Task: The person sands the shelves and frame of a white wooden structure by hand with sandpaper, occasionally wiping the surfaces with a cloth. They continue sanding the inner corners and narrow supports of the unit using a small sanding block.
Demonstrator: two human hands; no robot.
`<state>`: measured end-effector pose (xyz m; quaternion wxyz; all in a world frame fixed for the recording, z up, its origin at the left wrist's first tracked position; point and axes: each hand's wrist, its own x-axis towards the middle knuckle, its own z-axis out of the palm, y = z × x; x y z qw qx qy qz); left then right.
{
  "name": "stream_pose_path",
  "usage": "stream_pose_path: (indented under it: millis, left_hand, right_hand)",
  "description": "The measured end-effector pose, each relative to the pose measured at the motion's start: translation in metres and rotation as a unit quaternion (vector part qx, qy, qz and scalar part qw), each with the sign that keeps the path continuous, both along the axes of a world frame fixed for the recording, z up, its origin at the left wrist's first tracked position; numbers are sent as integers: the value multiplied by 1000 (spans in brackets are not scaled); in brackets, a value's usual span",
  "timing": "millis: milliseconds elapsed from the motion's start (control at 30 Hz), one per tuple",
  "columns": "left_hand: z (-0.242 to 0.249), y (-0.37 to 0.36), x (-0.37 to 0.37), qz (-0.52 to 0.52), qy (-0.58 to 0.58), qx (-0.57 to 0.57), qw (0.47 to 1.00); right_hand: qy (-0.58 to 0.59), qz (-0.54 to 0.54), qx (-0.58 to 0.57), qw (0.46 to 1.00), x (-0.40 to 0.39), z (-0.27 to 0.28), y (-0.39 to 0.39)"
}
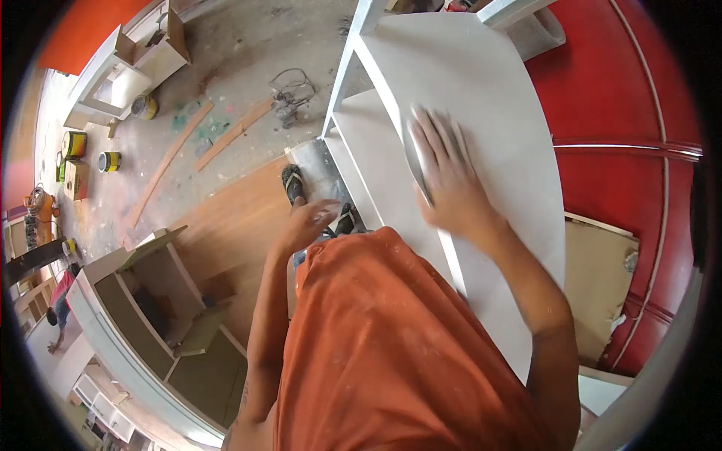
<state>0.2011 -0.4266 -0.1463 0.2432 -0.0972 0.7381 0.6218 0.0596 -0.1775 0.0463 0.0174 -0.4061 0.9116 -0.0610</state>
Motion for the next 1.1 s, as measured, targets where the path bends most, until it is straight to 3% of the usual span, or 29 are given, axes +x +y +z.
stream_pose_path:
  millis: [67, 167, 233, 400, 500, 567, 600, 667, 767, 933, 967, 1067, 1100]
  left_hand:
    - [2, 10, -27, -110, 87, -110, 984]
    - [44, 25, -73, -149, 99, -80, 981]
    - [88, 25, -91, -125, 106, -131, 978]
    - [40, -8, -48, 12, 171, -29, 985]
    - [42, -13, -44, 13, 80, 20, 997]
    - [69, -6, -83, 4, 199, -70, 977]
    - [83, 4, -101, 5, 204, -71, 976]
    - [114, 18, -128, 176, 340, -15, 924]
    - [151, 21, -111, 201, 338, 26, 919]
    - [113, 13, -69, 167, 269, 29, 948]
    - [111, 15, -68, 169, 230, 40, 958]
    - [107, 24, -69, 132, 263, 26, 955]
    - [107, 21, -69, 130, 270, 23, 954]
  right_hand:
    - [38, 28, -59, 997, -54, -19, -40]
    - [52, 45, -90, 994, -83, -36, -55]
    - [46, 46, -76, 995, -72, -28, -43]
    - [-97, 0, 27, 995, 47, 8, 40]
    - [-83, 26, 10, 996, 26, 11, 31]
    - [-8, 56, -11, 998, -26, -3, 1]
    - [16, 57, -28, 998, -56, -14, -15]
    - [43, 59, -47, 996, -81, -20, -21]
    - [8, 95, -19, 995, -112, -17, 4]
    - [17, -54, -83, 995, -228, -51, 25]
    - [20, -52, -86, 995, -231, -57, 11]
    - [67, -43, -64, 995, -213, -62, -20]
    - [33, 52, -43, 997, -185, -46, -17]
